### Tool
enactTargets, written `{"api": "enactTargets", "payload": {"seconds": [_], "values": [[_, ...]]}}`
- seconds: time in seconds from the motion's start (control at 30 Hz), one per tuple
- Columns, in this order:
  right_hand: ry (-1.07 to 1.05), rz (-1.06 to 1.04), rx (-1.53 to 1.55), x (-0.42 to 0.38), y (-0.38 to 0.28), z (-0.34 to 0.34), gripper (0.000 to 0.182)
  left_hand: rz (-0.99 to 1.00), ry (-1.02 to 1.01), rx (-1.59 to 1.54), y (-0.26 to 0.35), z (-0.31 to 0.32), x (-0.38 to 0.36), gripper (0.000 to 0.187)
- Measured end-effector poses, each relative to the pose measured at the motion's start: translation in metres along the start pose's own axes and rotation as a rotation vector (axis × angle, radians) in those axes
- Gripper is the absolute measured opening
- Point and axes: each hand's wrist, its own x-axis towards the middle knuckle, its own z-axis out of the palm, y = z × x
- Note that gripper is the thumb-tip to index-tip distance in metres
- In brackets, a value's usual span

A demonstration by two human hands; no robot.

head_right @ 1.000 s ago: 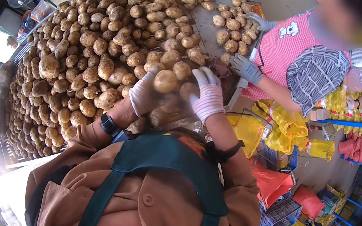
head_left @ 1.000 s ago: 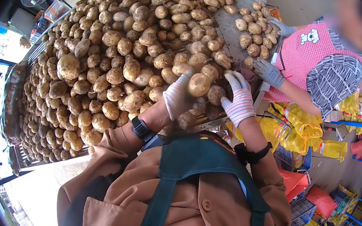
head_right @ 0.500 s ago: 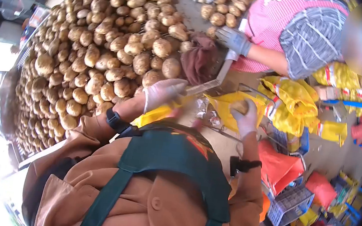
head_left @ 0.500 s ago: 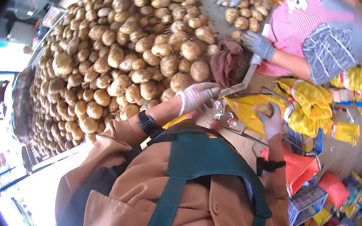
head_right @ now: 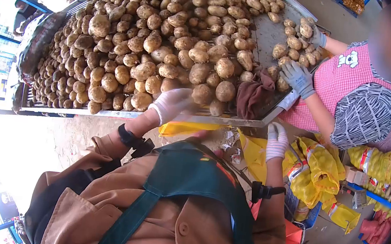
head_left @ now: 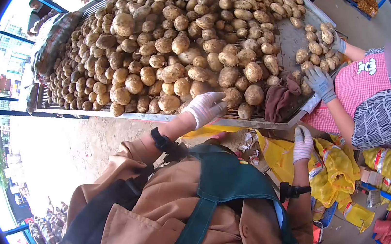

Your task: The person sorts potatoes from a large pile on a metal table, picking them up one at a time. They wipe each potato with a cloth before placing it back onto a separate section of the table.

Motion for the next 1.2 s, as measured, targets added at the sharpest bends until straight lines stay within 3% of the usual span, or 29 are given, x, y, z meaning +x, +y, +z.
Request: {"api": "enactTargets", "payload": {"seconds": [0.1,0.13,0.23,0.27,0.3,0.4,0.43,0.53,0.63,0.73,0.83,0.93,1.03,1.2], "values": [[-0.071,0.263,0.212,0.041,-0.044,0.044,0.05,0.389,0.265,0.407,-0.026,-0.017,0.016,0.033],[-0.03,0.317,0.14,0.047,-0.066,0.057,0.067,0.31,0.263,0.253,-0.033,-0.022,0.025,0.028],[-0.072,0.36,-0.229,0.091,-0.069,0.07,0.077,0.289,0.353,0.438,-0.005,-0.053,0.028,0.027],[-0.074,0.358,-0.335,0.092,-0.087,0.074,0.082,0.348,0.473,0.506,-0.015,-0.06,0.037,0.027],[-0.068,0.34,-0.422,0.09,-0.099,0.08,0.081,0.342,0.548,0.663,-0.013,-0.071,0.04,0.03],[-0.086,0.337,-0.605,0.079,-0.136,0.095,0.076,0.325,0.614,0.685,-0.023,-0.108,0.058,0.033],[-0.065,0.335,-0.552,0.088,-0.121,0.096,0.073,0.314,0.631,0.765,-0.025,-0.117,0.064,0.032],[0.046,0.322,-0.303,0.118,-0.054,0.088,0.056,0.151,0.426,1.026,-0.009,-0.144,0.079,0.043],[0.148,0.268,0.314,0.11,-0.048,0.08,0.044,0.427,0.24,1.423,-0.027,-0.153,0.109,0.043],[0.347,0.22,0.706,0.117,-0.057,0.074,0.046,0.352,0.042,1.656,-0.027,-0.15,0.13,0.043],[-0.111,0.299,1.236,0.117,-0.083,0.035,0.049,0.295,-0.064,1.785,-0.037,-0.143,0.156,0.038],[-0.255,0.309,1.397,0.11,-0.104,0.026,0.046,0.254,-0.264,1.742,-0.018,-0.146,0.161,0.039],[0.244,0.246,0.761,0.089,-0.133,0.067,0.045,0.248,-0.324,1.731,-0.001,-0.153,0.152,0.045],[0.005,0.151,0.25,0.088,-0.129,0.059,0.055,0.284,-0.223,1.714,-0.013,-0.151,0.155,0.043]]}}
